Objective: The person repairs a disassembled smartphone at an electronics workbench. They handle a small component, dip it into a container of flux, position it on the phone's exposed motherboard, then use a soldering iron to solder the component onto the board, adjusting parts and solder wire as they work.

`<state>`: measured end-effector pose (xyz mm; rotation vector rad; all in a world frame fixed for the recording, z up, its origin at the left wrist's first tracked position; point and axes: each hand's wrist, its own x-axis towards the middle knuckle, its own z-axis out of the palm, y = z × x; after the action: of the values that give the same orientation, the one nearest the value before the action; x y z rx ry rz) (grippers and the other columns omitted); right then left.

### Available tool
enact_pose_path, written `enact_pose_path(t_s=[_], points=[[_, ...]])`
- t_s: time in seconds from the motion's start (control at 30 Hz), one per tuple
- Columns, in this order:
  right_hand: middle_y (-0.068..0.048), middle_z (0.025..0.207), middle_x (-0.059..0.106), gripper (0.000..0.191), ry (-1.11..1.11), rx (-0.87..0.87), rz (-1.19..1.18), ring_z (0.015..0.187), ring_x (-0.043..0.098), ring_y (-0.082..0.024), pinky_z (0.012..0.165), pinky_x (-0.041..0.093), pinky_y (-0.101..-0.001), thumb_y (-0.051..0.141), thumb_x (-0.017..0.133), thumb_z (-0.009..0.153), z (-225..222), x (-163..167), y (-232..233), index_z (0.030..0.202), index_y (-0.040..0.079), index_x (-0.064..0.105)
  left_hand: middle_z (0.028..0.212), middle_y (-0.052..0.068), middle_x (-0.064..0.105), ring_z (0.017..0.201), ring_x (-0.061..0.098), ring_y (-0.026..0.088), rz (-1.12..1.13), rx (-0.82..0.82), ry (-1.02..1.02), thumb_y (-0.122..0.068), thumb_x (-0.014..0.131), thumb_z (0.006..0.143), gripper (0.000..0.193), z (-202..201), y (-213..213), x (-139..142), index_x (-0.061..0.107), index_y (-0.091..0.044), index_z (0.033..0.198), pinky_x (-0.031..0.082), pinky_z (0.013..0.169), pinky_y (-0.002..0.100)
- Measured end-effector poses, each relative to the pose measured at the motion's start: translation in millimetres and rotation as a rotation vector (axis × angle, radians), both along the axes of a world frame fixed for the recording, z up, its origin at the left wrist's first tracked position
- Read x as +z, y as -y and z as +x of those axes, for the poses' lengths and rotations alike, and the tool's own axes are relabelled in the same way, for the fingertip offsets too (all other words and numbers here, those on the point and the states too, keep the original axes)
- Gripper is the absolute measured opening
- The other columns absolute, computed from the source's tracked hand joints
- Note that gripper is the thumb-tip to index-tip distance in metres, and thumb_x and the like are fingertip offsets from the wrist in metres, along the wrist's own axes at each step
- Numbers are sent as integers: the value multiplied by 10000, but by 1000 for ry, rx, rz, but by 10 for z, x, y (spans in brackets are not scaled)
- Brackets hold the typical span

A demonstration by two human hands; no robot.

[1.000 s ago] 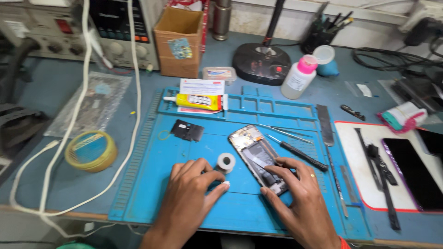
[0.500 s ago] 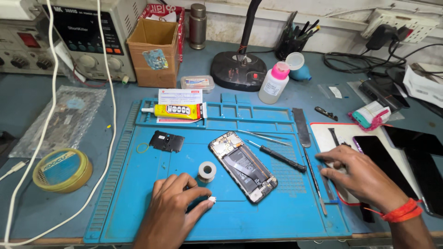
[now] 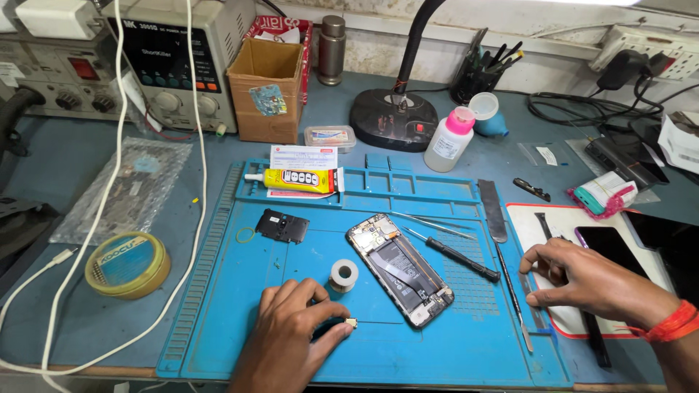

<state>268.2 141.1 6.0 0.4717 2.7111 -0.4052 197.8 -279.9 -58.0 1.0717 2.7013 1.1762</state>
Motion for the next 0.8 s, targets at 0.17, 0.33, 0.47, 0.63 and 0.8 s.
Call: enact_pose_path(t_s=[0.17, 0.33, 0.47, 0.63, 0.8], points=[[-59, 909, 537, 469, 6, -25, -109, 824, 537, -175, 753, 529, -349, 210, 957, 707, -10, -207, -319, 1046, 119, 645, 962, 37, 632, 984, 596, 230, 52, -19, 14, -238, 816, 783, 170, 19, 44, 61, 790, -127, 909, 394, 858, 400], [-113, 865, 631, 460, -79, -116, -516, 795, 579, -182, 721, 587, -383, -31, 883, 766, 21, -371, -608, 1076, 6, 546, 904, 29, 636, 952, 601, 209, 64, -42, 17, -231, 813, 815, 170, 26, 68, 95, 788, -104, 924, 398, 873, 390], [-167, 942, 710, 435, -651, -184, -522, 813, 735, -236, 715, 599, -394, -63, 749, 872, 252, -382, -372, 1279, 10, 615, 905, 24, 644, 941, 605, 198, 70, -28, -8, -242, 798, 839, 197, 39, 30, 90, 796, -107, 983, 406, 868, 386], [-120, 928, 751, 158, -725, -120, -706, 848, 793, -210, 769, 634, -340, -12, 693, 826, 490, -635, 634, 963, -8, 773, 904, 35, 653, 941, 604, 210, 88, -22, -29, -242, 800, 829, 211, 35, 32, 105, 792, -87, 972, 405, 860, 399], [24, 935, 777, 168, -753, 364, -382, 903, 731, -107, 805, 600, -274, 158, 861, 807, 456, -944, 1346, 941, 141, 762, 886, 42, 640, 922, 599, 218, 84, -8, -44, -232, 795, 822, 161, 59, 18, 127, 801, -106, 923, 414, 830, 399]])
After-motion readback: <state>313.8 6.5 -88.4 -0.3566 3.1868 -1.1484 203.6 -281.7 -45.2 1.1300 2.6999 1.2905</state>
